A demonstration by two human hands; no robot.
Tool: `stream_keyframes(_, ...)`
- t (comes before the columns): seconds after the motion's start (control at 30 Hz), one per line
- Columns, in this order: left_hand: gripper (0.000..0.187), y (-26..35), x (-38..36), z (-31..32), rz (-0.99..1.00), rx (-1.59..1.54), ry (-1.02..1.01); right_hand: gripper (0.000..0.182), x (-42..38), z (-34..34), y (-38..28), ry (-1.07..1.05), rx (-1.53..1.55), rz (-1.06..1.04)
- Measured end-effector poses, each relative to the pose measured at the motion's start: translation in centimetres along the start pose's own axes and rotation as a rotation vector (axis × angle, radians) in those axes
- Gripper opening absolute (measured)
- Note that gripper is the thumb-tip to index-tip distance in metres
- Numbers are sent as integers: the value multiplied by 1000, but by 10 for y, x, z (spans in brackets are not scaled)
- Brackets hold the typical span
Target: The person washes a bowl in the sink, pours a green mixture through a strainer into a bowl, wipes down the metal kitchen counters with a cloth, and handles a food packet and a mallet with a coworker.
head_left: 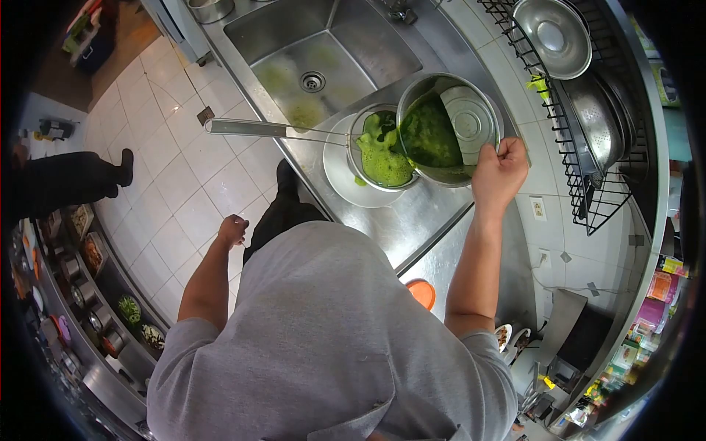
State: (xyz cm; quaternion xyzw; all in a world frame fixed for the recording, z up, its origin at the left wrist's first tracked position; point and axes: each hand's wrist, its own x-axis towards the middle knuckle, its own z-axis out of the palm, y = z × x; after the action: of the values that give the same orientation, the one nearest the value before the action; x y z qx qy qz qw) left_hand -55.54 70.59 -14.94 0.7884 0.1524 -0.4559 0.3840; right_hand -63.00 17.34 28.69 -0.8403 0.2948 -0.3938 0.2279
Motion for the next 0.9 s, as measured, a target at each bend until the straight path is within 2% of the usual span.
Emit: stream_keyframes(0.9,32,-9,6,4,-8,3,-9,21,0,-4,-5,-6,41,17)
